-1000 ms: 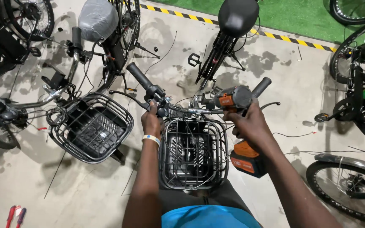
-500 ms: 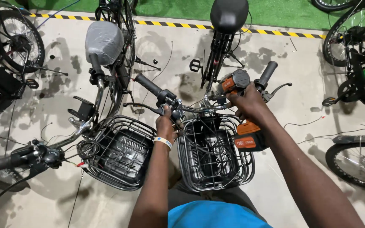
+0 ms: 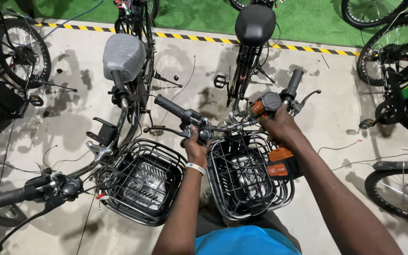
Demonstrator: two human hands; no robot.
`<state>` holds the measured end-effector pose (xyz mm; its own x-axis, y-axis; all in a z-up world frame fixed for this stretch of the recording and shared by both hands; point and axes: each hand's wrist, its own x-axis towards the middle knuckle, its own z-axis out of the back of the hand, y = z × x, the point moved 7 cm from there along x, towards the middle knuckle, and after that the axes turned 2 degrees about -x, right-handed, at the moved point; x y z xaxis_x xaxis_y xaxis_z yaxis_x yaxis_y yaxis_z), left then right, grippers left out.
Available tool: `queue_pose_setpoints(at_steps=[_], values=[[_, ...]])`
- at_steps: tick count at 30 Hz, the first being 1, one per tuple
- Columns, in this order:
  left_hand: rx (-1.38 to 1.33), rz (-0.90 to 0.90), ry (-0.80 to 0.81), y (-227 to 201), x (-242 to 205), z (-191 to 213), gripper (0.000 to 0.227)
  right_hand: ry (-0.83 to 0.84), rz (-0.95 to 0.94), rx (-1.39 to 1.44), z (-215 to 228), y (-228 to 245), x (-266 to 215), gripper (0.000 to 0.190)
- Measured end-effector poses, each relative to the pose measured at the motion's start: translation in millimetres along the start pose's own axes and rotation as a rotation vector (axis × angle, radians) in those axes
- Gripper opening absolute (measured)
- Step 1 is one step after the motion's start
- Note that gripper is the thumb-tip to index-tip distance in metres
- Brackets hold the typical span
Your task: The person uses a cordless impact driver to tighten bolts on the handlebars and stem of a bicycle. They work on multiple bikes in a row, securing the handlebars and adjusting the front basket area. The person moves between different bicycles to perform the same assembly steps.
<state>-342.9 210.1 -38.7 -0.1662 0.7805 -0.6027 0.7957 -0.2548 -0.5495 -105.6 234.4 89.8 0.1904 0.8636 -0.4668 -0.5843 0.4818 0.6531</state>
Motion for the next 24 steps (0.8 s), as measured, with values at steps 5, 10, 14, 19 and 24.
queue_pose_setpoints(at_steps=[5,10,14,19,24], values=[[0.050,-0.029,0.017,4,30,5,0.043,0.016,-0.022,-0.007,3,-8,7,0.079],[0.078,-0.066,0.081,11,39,-5,0.045,0.010,-0.013,-0.112,14,-1,-5,0.055],[-0.071,-0.023,0.134,37,30,-42,0.048,-0.016,-0.030,-0.092,28,-9,-16,0.056],[-0.078,0.013,0.143,67,4,-66,0.056,-0.041,-0.082,-0.100,40,-30,-20,0.048],[-0.152,0.017,0.114,115,-8,-84,0.050,-0.061,-0.135,-0.062,62,-72,-13,0.052]])
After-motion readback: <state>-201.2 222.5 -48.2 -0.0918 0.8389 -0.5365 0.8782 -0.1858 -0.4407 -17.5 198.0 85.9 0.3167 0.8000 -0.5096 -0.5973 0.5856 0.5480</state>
